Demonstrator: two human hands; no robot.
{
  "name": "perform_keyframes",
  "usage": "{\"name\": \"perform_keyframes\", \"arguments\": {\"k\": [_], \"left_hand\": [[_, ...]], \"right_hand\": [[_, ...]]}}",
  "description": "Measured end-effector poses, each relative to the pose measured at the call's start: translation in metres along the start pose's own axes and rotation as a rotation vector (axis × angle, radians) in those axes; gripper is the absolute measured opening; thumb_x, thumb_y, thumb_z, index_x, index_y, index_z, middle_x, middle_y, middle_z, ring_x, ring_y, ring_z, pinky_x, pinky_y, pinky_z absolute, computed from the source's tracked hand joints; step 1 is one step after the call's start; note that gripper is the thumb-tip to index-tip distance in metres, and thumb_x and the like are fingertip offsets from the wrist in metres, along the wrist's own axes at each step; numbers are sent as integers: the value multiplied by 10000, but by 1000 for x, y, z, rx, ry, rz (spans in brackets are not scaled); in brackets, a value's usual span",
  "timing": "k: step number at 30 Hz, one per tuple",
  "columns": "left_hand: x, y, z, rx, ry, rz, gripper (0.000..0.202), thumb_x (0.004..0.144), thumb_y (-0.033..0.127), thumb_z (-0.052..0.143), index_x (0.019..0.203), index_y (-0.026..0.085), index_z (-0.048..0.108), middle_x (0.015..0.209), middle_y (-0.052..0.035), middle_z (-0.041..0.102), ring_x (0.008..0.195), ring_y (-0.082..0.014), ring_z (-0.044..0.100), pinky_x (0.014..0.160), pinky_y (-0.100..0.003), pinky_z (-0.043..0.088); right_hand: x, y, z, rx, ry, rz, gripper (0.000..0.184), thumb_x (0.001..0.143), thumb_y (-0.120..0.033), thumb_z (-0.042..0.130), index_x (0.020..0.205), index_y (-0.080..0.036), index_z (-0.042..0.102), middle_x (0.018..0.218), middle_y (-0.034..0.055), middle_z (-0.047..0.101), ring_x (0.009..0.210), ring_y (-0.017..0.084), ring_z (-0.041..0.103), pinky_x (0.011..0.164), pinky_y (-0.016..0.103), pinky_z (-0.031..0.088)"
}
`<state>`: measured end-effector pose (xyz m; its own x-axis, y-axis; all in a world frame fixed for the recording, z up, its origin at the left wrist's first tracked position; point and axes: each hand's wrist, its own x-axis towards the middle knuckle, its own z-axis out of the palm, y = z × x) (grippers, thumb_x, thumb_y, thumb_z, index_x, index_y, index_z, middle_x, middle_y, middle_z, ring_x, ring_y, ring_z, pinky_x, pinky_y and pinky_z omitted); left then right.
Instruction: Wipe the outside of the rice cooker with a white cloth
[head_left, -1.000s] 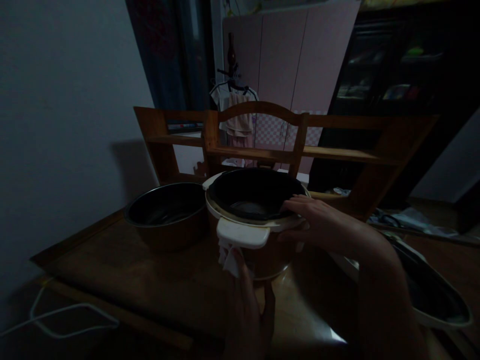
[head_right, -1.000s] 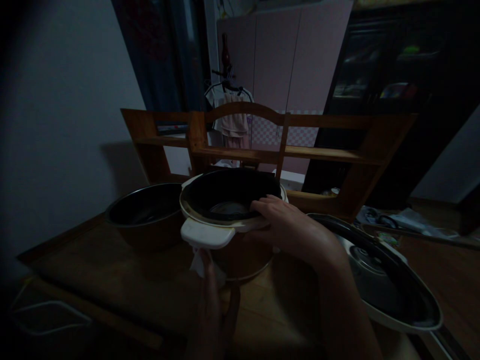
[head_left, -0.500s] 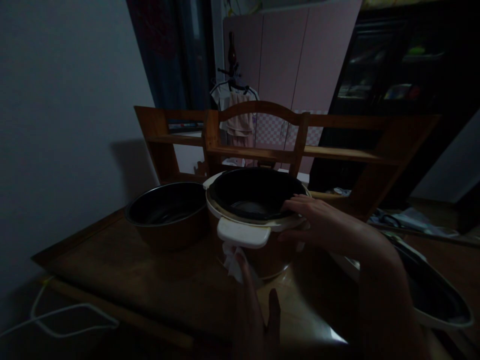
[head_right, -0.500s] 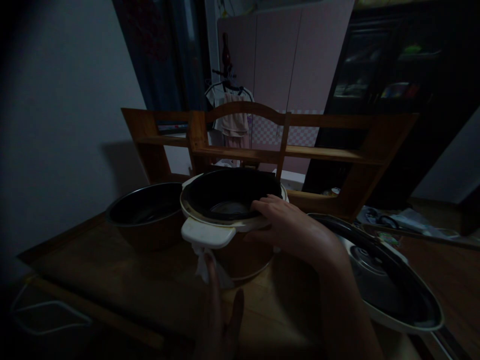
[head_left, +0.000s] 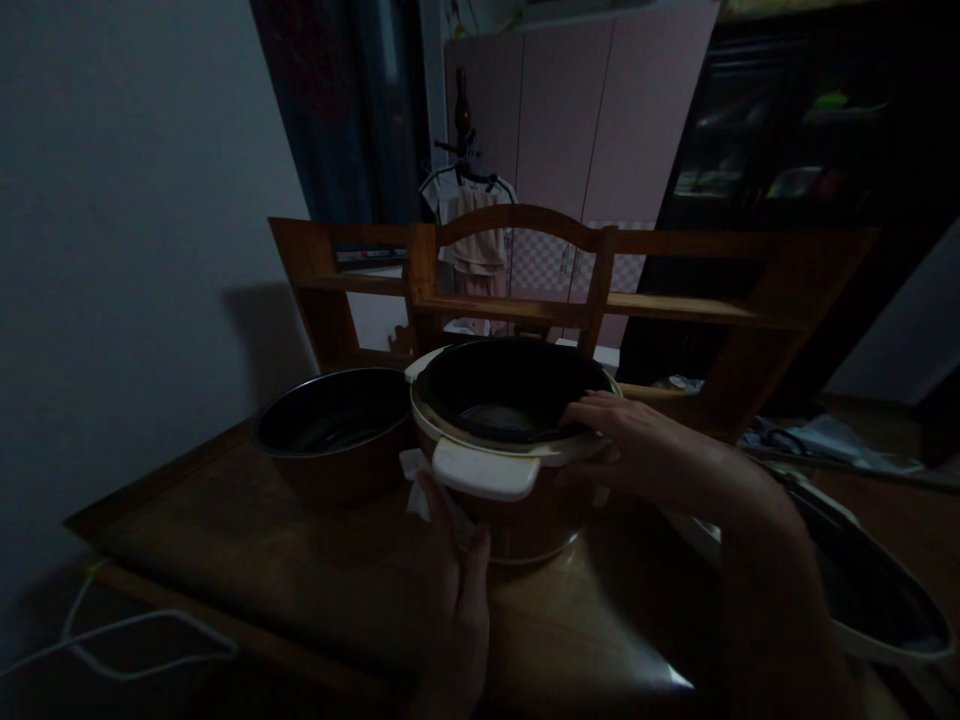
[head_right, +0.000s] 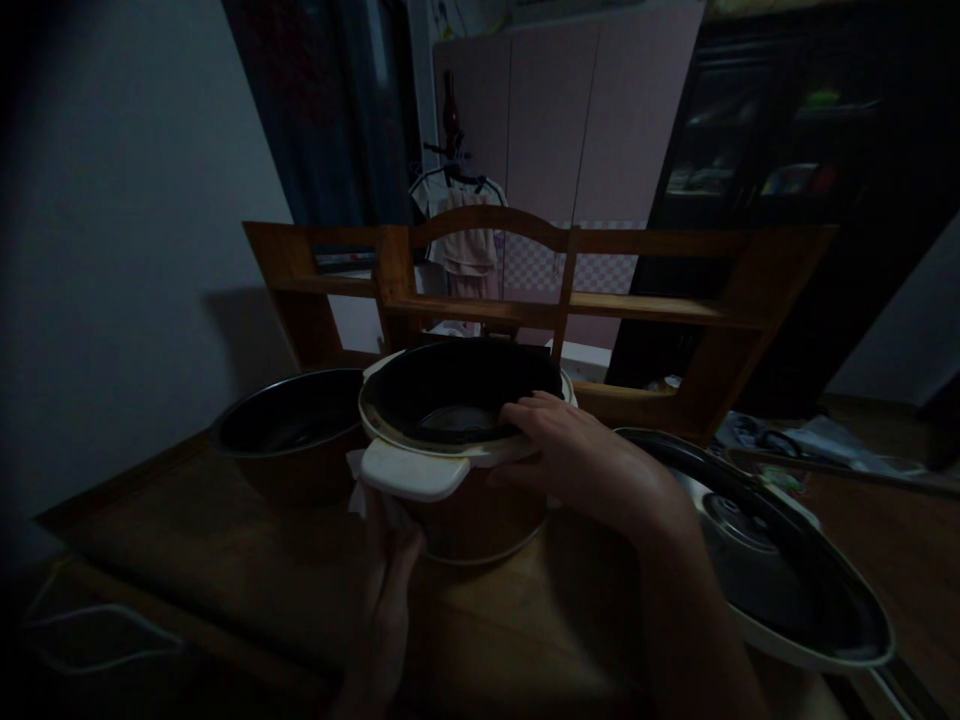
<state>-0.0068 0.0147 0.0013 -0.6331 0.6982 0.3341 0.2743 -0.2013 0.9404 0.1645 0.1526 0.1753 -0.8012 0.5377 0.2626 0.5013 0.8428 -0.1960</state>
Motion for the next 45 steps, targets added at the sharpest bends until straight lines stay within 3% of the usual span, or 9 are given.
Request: {"name": "perform_keyframes", "arguments": {"k": [4, 7, 10, 15, 18, 24, 30, 35, 45], "left_hand": [[-26, -4, 12, 177, -68, 49, 728, 1003, 395, 447, 1630, 327, 85, 1719, -9, 120, 1555, -252, 241, 1245, -444, 328], [-38, -6, 18, 298, -125, 97, 730, 993, 400, 461, 1631, 301, 120, 1699, -67, 200, 1543, -310, 258, 1204, -526, 375], [-34, -10, 14, 422, -154, 191, 741, 1000, 391, 440, 1636, 240, 93, 1684, -135, 211, 1553, -339, 199, 1205, -584, 339], [-15, -27, -1, 561, -195, 382, 739, 998, 354, 476, 1632, 237, 115, 1638, -166, 345, 1508, -321, 351, 1154, -528, 432], [-11, -33, -5, 556, -218, 388, 752, 999, 351, 483, 1633, 247, 93, 1644, -168, 337, 1490, -311, 388, 1112, -497, 484], [-24, -17, -1, 481, -81, 343, 738, 1016, 326, 424, 1637, 247, 32, 1703, -98, 196, 1558, -241, 231, 1217, -406, 373], [-29, -21, 2, 625, -252, 410, 735, 1023, 320, 390, 1635, 224, -5, 1665, -166, 285, 1526, -307, 321, 1169, -506, 406], [-19, -27, -9, 733, -372, 525, 819, 1010, 318, 438, 1620, 196, -95, 1546, -225, 477, 1407, -310, 509, 1047, -462, 522], [-13, -35, -9, 780, -320, 622, 878, 989, 284, 480, 1607, 200, -139, 1489, -219, 545, 1355, -302, 563, 1004, -432, 549]], "right_hand": [[0, -1, -2, -1, -9, -3, 392, 856, -473, 741, 1164, -245, 656, 1238, 100, 653, 1147, 316, 634, 933, 447, 528], [1, -1, -1, -2, -31, 15, 420, 861, -472, 739, 1196, -237, 643, 1210, 90, 653, 1099, 294, 644, 938, 447, 524], [1, 0, 0, -5, -22, 20, 417, 856, -469, 744, 1197, -248, 650, 1255, 97, 643, 1151, 303, 628, 944, 431, 523], [1, 2, 0, -8, -3, -16, 409, 860, -488, 725, 1188, -254, 657, 1225, 103, 664, 1137, 306, 643, 921, 414, 532], [2, 3, 0, -21, 3, -26, 405, 860, -500, 718, 1173, -249, 657, 1205, 100, 669, 1114, 307, 653, 903, 424, 537], [2, 3, 2, -27, 11, -32, 433, 853, -542, 727, 1162, -246, 654, 1261, 112, 652, 1170, 322, 633, 932, 437, 533], [0, 2, 1, -43, 5, -37, 428, 876, -516, 707, 1190, -232, 648, 1264, 122, 657, 1185, 325, 631, 955, 441, 532], [-2, -1, 0, -49, 40, -52, 441, 871, -535, 706, 1192, -237, 655, 1227, 115, 681, 1150, 322, 654, 916, 426, 546], [0, 1, 0, -34, 36, -44, 422, 858, -490, 720, 1196, -242, 668, 1220, 115, 690, 1137, 318, 664, 906, 423, 553]]}}
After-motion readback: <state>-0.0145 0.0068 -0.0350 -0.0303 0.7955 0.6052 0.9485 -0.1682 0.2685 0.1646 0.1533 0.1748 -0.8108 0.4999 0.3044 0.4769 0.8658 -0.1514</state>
